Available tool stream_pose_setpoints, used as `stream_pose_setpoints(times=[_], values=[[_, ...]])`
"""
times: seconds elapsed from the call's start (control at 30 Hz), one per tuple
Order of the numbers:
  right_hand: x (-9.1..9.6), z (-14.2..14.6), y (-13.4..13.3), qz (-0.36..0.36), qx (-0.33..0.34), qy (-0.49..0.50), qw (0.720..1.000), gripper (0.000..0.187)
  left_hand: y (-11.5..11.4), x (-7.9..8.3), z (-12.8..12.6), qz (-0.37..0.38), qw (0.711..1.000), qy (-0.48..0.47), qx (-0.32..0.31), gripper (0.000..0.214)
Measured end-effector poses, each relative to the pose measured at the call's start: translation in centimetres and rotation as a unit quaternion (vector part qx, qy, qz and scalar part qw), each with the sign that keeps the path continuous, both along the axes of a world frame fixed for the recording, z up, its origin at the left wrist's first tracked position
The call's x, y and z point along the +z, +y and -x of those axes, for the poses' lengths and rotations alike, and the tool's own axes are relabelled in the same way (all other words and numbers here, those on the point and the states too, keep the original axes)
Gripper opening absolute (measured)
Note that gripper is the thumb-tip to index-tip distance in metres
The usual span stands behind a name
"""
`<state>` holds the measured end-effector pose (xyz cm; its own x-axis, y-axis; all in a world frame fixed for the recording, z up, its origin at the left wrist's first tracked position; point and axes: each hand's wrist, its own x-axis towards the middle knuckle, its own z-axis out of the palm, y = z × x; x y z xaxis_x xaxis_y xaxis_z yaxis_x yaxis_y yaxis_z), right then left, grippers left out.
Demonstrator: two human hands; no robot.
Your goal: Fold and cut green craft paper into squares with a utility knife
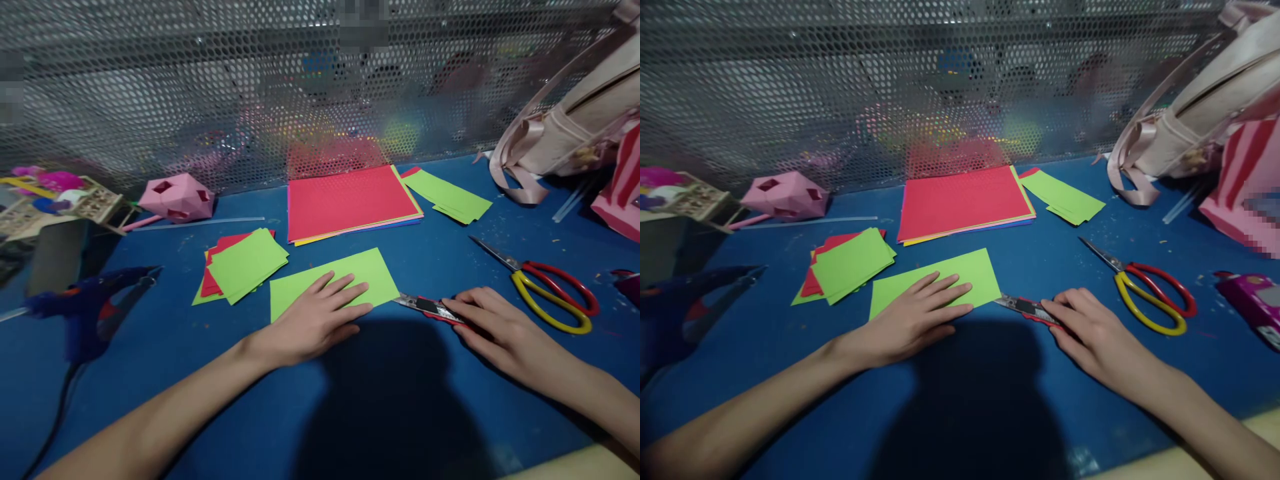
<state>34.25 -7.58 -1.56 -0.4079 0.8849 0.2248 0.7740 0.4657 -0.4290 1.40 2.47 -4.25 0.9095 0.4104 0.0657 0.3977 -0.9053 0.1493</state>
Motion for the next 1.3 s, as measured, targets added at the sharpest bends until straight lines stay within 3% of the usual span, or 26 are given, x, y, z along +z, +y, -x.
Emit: stream_pose_setpoints(times=[1.3], values=[[0.7,1.1,-0.9,0.001,0.013,-0.012,1.000,0.034,-0.1,0.0,-0.1,0.004,1.000,-0.011,0.006,0.039]])
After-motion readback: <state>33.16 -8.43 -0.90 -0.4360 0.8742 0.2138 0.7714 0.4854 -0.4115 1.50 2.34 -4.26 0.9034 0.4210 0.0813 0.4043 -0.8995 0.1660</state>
